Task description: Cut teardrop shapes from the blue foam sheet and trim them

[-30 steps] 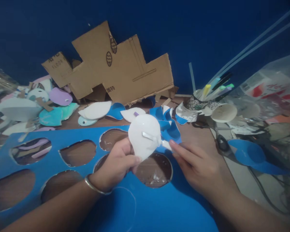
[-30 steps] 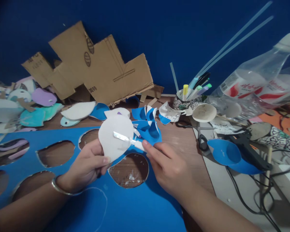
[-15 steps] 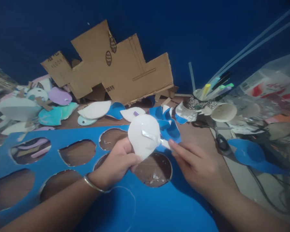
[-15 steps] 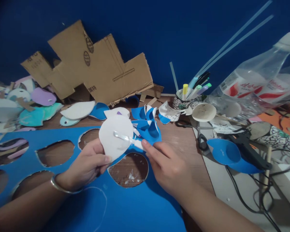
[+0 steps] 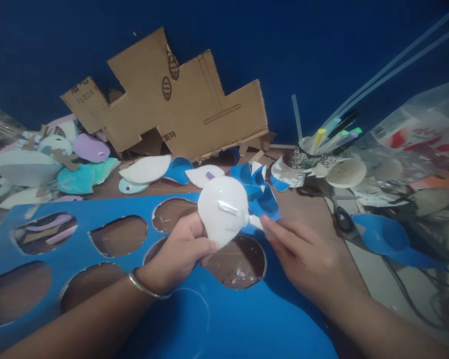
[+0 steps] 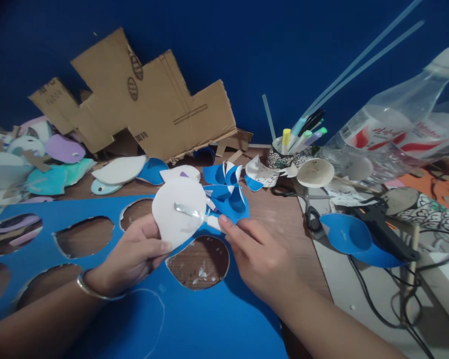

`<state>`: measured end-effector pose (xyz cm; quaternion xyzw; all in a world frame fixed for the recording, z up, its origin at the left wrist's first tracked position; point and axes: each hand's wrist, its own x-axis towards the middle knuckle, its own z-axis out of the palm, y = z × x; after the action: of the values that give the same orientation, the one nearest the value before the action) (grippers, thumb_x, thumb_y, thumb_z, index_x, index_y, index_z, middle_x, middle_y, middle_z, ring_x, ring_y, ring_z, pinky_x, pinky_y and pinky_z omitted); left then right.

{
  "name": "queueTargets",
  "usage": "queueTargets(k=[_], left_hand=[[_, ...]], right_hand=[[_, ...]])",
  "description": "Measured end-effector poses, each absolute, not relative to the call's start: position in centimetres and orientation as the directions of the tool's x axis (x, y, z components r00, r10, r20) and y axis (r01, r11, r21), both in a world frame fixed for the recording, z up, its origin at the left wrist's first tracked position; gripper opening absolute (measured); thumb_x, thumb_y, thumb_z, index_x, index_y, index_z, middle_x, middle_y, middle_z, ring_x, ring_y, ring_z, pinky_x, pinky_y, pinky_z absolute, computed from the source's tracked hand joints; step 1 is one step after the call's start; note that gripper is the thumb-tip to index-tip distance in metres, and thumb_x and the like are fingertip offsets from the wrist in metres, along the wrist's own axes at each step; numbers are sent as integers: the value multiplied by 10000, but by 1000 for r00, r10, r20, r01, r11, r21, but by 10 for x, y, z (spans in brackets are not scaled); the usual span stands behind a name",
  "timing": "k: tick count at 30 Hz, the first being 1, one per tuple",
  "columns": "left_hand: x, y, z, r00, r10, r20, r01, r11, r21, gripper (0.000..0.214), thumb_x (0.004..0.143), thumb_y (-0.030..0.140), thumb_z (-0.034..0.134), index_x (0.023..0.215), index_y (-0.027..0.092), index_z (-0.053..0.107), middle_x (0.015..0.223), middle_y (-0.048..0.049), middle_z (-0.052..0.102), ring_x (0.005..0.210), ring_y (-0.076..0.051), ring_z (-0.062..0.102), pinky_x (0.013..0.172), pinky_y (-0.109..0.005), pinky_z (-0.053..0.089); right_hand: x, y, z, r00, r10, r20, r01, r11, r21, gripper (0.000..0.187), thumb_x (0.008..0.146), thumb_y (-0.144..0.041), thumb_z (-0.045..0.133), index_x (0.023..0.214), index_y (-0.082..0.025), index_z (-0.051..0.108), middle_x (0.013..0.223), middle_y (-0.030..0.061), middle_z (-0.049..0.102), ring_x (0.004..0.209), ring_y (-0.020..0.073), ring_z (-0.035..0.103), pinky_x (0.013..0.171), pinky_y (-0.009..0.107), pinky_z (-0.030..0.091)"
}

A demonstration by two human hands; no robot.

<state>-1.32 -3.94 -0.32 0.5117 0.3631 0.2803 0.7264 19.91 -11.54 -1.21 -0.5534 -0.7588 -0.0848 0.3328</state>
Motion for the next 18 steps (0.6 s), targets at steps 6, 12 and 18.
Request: queueTargets(k=[6, 12, 18], left_hand=[[-14, -40, -4, 582, 781, -226, -62, 321, 945, 176, 623, 75, 536, 782, 141, 574, 461, 76, 510, 347, -13, 347, 329, -115, 267], [-15, -40, -7, 577, 785, -226, -98, 341, 935, 191, 617, 74, 550, 796, 137, 575, 508, 55, 539, 359, -10, 349, 334, -120, 249], [-14, -41, -5, 572, 786, -236, -127, 369, 921, 219, 617, 75, 561, 827, 130, 588, 518, 51, 551, 356, -11, 348, 340, -133, 236]], right_hand=[[200, -116, -13, -155, 776, 612, 907, 357, -223, 278, 836, -102, 575, 1093, -156, 666, 840, 62, 677, 722, 145, 609, 613, 255, 475], [201, -114, -12, -161, 780, 605, 904, 363, -227, 283, 836, -97, 571, 1100, -148, 663, 824, 57, 671, 707, 133, 595, 613, 241, 466], [200, -114, -9, -146, 775, 615, 908, 352, -228, 272, 835, -99, 567, 1078, -151, 678, 796, 48, 668, 686, 125, 596, 605, 230, 458]])
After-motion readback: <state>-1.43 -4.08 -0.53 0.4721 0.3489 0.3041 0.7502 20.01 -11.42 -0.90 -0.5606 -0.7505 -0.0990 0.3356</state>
